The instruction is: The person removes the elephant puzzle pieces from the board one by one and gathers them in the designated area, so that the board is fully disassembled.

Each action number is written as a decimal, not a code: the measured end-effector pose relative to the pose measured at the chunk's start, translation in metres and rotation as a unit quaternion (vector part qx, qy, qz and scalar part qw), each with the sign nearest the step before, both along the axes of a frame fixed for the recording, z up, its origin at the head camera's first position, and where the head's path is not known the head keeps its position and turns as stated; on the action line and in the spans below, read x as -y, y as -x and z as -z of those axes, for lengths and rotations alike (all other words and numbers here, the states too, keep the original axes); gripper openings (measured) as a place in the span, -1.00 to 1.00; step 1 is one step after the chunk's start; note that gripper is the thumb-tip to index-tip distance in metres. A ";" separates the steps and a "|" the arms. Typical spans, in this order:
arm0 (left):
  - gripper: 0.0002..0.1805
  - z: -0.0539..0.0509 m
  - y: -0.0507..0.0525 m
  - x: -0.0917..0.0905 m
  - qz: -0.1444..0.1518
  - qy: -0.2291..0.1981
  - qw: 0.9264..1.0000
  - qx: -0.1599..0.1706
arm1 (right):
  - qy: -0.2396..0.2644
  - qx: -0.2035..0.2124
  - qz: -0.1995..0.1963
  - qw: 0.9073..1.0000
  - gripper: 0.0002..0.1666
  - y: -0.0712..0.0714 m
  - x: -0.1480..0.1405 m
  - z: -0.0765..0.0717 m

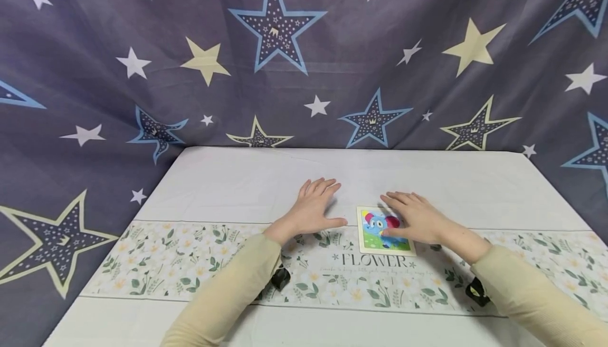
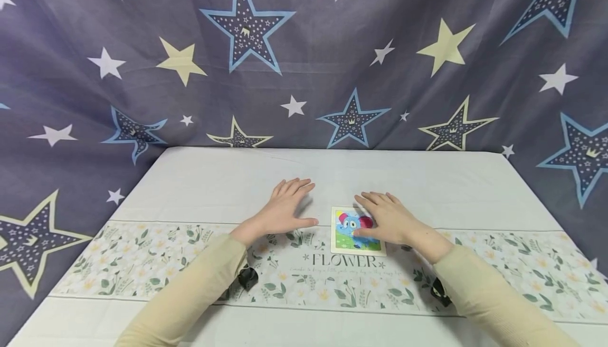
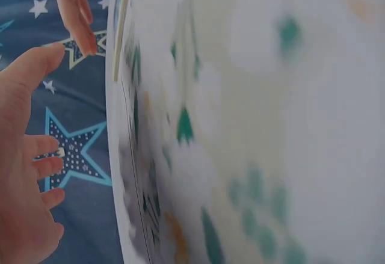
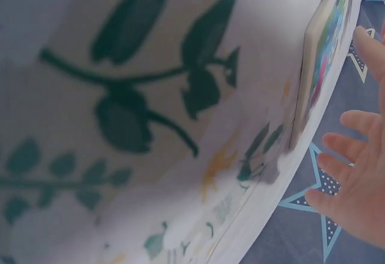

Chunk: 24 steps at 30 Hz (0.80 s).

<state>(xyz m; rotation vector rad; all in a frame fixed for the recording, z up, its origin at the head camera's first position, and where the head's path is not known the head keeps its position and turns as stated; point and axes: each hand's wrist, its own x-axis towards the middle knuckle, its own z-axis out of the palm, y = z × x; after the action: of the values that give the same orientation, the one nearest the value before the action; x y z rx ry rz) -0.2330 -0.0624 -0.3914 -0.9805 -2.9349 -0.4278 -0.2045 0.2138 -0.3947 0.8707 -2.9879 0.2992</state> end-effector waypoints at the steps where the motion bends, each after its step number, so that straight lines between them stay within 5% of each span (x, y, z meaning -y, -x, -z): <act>1: -0.05 0.000 0.000 -0.002 0.001 -0.005 1.000 0.004 | 0.004 0.004 0.000 1.000 0.02 0.000 0.001 0.000; 24: -0.35 0.004 -0.005 -0.042 0.008 -0.027 0.997 0.073 | 0.105 0.027 0.038 0.993 -0.12 0.002 0.003 0.014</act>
<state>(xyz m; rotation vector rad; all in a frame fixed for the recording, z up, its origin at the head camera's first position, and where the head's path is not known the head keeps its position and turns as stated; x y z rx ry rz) -0.2284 -0.0203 -0.3951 -1.0092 -3.0266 -0.6025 -0.2065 0.2108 -0.4088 0.7382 -2.9574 0.6311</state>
